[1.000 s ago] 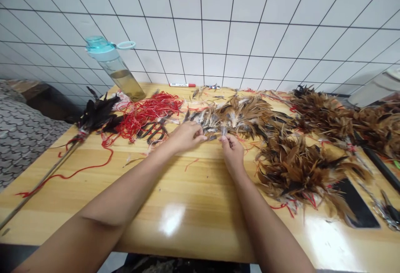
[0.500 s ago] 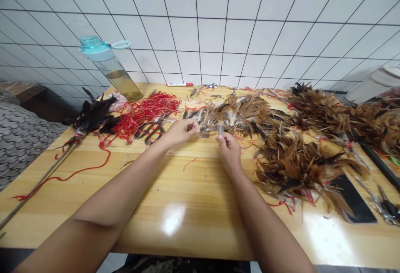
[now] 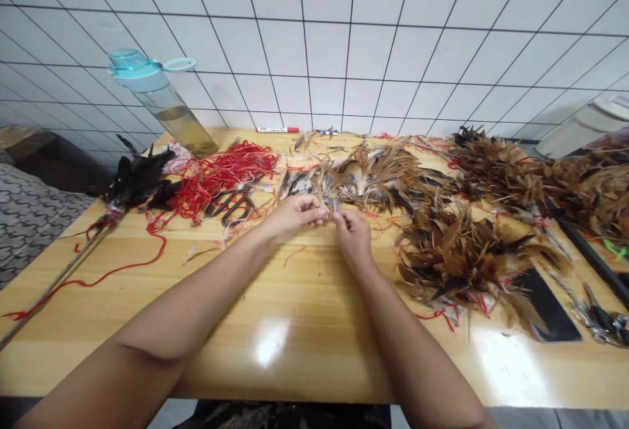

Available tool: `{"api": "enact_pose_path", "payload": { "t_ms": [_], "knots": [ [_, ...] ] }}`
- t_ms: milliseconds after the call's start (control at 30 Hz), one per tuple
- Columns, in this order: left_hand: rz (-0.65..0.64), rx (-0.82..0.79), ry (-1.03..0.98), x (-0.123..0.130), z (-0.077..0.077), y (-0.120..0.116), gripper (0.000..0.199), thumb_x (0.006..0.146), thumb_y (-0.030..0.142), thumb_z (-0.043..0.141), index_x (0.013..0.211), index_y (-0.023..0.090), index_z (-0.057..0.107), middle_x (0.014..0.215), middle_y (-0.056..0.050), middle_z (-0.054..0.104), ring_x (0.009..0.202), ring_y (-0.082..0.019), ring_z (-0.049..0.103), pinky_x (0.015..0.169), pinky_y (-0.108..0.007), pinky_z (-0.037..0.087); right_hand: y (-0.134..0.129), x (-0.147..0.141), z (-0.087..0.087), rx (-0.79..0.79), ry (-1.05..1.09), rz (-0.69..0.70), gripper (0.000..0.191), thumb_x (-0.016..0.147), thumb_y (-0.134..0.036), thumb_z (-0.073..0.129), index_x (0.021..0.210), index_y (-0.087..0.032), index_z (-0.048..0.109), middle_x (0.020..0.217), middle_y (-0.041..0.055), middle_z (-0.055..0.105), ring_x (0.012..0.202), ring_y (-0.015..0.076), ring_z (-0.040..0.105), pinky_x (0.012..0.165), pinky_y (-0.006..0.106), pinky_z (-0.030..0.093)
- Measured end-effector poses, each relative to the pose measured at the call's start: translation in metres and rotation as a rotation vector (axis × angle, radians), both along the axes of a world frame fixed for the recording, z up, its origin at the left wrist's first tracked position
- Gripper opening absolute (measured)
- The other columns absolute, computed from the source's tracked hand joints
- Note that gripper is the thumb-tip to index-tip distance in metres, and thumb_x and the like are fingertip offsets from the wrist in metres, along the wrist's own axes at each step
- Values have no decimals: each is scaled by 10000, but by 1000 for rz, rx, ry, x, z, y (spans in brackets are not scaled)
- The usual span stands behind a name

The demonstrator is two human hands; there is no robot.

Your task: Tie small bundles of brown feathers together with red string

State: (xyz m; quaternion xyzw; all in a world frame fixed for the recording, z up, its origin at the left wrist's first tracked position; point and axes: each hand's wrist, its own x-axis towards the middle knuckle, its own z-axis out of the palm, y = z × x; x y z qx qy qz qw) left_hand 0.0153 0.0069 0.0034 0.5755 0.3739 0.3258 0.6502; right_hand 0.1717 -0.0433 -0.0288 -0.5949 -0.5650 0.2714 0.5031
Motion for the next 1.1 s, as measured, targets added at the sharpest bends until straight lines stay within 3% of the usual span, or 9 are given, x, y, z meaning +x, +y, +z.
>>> {"api": "enact_pose_path", "payload": {
  "t_ms": [267, 467, 667, 800, 900, 1000, 1100],
  "knots": [
    [57, 115, 18, 6, -9, 0, 298, 691, 391, 723, 690, 127, 583, 628, 15, 572, 590, -72, 480, 597, -210, 359, 2, 0, -2, 5, -10, 12, 221, 797, -378, 564, 721, -193, 660, 726, 38, 646, 698, 177, 567, 687, 307, 433],
    [95, 116, 0, 9, -17, 3, 220, 666, 317, 720, 714, 129, 617, 708, -4, 631, 661, -96, 540, 674, -232, 415, 3, 0, -3, -5, -7, 11, 218, 780, -382, 574, 685, -196, 634, 685, 24, 615, 648, 159, 522, 639, 290, 412],
    [111, 176, 46, 11, -16, 2, 135, 696, 244, 681, 760, 132, 642, 741, -4, 652, 680, -98, 556, 698, -227, 428, 2, -2, 2, -12, 3, 31, 204, 765, -366, 577, 667, -190, 605, 669, 11, 568, 637, 149, 496, 639, 288, 397],
    [188, 279, 161, 3, -10, 7, 179, 767, 246, 614, 903, 140, 661, 794, -17, 656, 712, -109, 572, 698, -227, 440, 0, -2, 5, -42, 48, 14, 197, 766, -364, 578, 664, -195, 570, 630, -16, 509, 602, 130, 445, 606, 269, 380],
    [278, 459, 345, -8, -6, 13, 151, 798, 227, 571, 892, 151, 662, 824, -28, 644, 735, -120, 566, 705, -238, 440, 0, -1, 4, -69, 136, -40, 220, 784, -390, 564, 669, -204, 533, 594, -37, 455, 568, 115, 393, 557, 247, 351],
    [176, 659, 572, -17, -4, 17, 107, 791, 187, 561, 804, 163, 665, 792, -28, 626, 739, -136, 554, 721, -258, 432, 1, 0, 3, -86, 191, -58, 244, 783, -420, 569, 677, -204, 526, 572, -49, 415, 539, 103, 351, 523, 238, 320],
    [33, 740, 745, -20, -4, 17, 93, 789, 182, 565, 789, 169, 657, 806, -43, 622, 768, -163, 563, 746, -286, 439, 1, 0, 2, -90, 197, -54, 254, 779, -430, 580, 678, -201, 532, 577, -47, 430, 536, 98, 349, 517, 236, 315]
  ]
}}
